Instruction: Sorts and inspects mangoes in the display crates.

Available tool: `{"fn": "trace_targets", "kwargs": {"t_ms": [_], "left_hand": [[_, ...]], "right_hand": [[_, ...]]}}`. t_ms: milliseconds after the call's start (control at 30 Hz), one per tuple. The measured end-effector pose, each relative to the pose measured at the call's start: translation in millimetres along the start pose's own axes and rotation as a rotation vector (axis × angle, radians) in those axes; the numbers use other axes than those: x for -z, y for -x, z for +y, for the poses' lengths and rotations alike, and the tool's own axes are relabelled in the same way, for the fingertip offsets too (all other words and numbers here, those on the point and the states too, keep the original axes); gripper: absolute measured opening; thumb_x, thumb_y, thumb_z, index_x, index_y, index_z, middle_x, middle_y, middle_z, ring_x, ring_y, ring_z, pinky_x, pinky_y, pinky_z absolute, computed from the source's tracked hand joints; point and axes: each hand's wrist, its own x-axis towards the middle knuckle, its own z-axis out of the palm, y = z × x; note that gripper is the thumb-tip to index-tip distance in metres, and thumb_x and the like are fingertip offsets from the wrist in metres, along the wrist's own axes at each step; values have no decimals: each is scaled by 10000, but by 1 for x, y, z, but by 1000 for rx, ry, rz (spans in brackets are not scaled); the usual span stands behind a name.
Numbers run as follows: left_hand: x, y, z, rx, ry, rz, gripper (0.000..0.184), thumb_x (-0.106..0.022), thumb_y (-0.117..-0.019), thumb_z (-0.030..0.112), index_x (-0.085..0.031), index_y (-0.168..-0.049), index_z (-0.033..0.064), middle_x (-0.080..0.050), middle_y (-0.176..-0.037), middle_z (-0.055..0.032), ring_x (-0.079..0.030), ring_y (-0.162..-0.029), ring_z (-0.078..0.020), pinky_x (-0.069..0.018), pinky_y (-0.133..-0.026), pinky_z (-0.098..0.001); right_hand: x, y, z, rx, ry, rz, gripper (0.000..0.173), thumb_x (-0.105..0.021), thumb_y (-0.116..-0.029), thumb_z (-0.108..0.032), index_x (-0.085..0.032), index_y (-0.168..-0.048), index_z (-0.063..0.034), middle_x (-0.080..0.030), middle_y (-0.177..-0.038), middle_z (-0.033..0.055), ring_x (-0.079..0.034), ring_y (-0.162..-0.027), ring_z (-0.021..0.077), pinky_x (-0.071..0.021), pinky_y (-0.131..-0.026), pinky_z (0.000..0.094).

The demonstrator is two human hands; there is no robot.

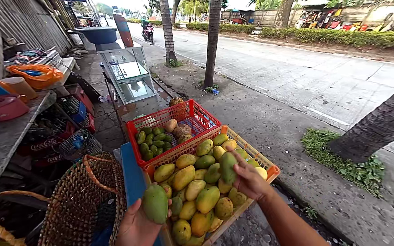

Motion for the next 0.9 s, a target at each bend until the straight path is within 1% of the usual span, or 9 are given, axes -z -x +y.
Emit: {"fn": "trace_targets", "kwargs": {"t_ms": [100, 200, 333, 433, 533, 600, 700, 800, 900], "left_hand": [[3, 0, 4, -38, -35, 8, 456, -694, -871, 237, -578, -1294, 113, -607, -1358, -216, -648, -1158, -396, -566, -909, -555], [1, 1, 2, -73, -130, -27, 380, -669, -869, 83, -605, -1244, 92, -620, -1360, -214, -653, -1182, -378, -573, -939, -529], [4, -1, -9, -88, -298, -62, 491, -748, -789, 73, -655, -1270, 109, -690, -1222, -149, -698, -1075, -267, -603, -882, -449], [3, -3, -18, -77, -271, 6, 521, -766, -810, 135, -610, -1303, 72, -699, -1173, -150, -709, -1037, -266, -608, -866, -458], [0, -4, -27, -68, -227, 125, 418, -516, -964, 168, -505, -1362, 44, -660, -1235, -201, -705, -1047, -322, -615, -852, -469], [-2, -2, -32, -28, -258, 225, 428, -278, -1074, 228, -425, -1429, 39, -641, -1263, -246, -728, -936, -326, -629, -717, -401], [5, 1, -34, 9, -221, 217, 491, -152, -1114, 328, -407, -1435, 58, -663, -1255, -251, -738, -787, -271, -605, -594, -316], [12, 4, -35, 7, -114, 152, 490, -222, -1099, 414, -463, -1367, 81, -668, -1263, -230, -736, -785, -244, -605, -620, -303], [24, 4, -39, -53, -40, 54, 488, -620, -985, 412, -484, -1334, 98, -642, -1299, -241, -733, -857, -283, -612, -681, -356]], "right_hand": [[21, -2, -37, 122, 125, 239, 742, -679, -915, -271, -320, -1564, -261, -633, -1265, 166, -679, -1066, 307, -588, -892, 492], [30, 1, -66, 240, 103, 419, 643, -546, -939, -111, -311, -1520, -257, -613, -1258, 158, -676, -1061, 331, -591, -874, 526], [34, 3, -70, 355, -6, 567, 442, -539, -992, -35, -412, -1394, -166, -646, -1180, 169, -710, -985, 323, -617, -849, 496], [34, -2, -63, 378, 86, 639, 476, -581, -929, 64, -432, -1340, -124, -676, -1093, 149, -723, -905, 272, -626, -804, 440], [30, -11, -56, 363, 260, 619, 581, -673, -838, 104, -387, -1306, -89, -691, -1040, 149, -733, -865, 266, -632, -793, 438], [29, -19, -53, 331, 366, 562, 670, -728, -799, 84, -356, -1324, -102, -694, -1037, 169, -740, -872, 296, -635, -802, 470], [32, -37, -54, 288, 482, 492, 749, -789, -756, 52, -448, -1394, -141, -700, -1096, 173, -731, -933, 307, -632, -826, 480], [36, -64, -60, 215, 543, 519, 594, -791, -813, 52, -525, -1326, -86, -673, -1144, 191, -718, -933, 315, -628, -799, 482], [46, -98, -61, 87, 617, 561, 591, -774, -899, -61, -455, -1397, -55, -632, -1203, 232, -707, -935, 343, -615, -801, 500]]}}
